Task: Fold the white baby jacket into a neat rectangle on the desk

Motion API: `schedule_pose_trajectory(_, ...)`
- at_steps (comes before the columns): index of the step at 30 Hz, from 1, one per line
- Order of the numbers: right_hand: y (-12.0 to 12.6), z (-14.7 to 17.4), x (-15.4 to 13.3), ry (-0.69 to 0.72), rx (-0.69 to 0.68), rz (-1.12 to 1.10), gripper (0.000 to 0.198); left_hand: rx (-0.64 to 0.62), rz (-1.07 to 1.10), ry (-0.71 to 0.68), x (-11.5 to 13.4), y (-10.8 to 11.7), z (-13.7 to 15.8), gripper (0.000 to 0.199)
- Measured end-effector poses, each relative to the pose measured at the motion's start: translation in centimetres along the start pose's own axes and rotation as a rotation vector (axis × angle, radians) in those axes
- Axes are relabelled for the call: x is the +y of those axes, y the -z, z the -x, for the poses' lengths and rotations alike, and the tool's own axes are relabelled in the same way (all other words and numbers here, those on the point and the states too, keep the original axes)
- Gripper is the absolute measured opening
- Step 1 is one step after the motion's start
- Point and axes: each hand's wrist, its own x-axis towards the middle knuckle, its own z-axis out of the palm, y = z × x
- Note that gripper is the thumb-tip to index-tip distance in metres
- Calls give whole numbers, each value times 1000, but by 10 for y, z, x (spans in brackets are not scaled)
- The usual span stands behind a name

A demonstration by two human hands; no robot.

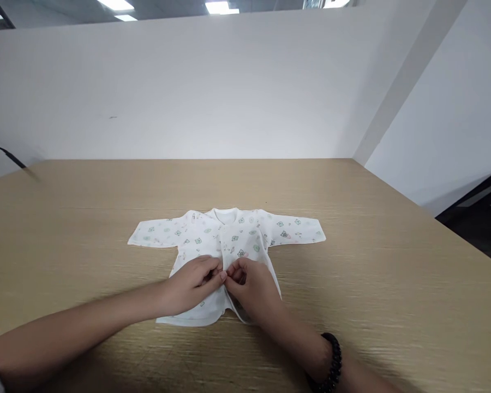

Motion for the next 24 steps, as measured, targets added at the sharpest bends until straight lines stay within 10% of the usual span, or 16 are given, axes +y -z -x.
schedule_pose_trajectory(17, 12, -4, -6, -157, -211, -280, 16, 47, 54, -3, -9, -2, -4, 21)
schedule_pose_trajectory(24, 4, 5, -14, 30, 30, 412, 14, 191, -157, -95, -15, -2, -2, 20)
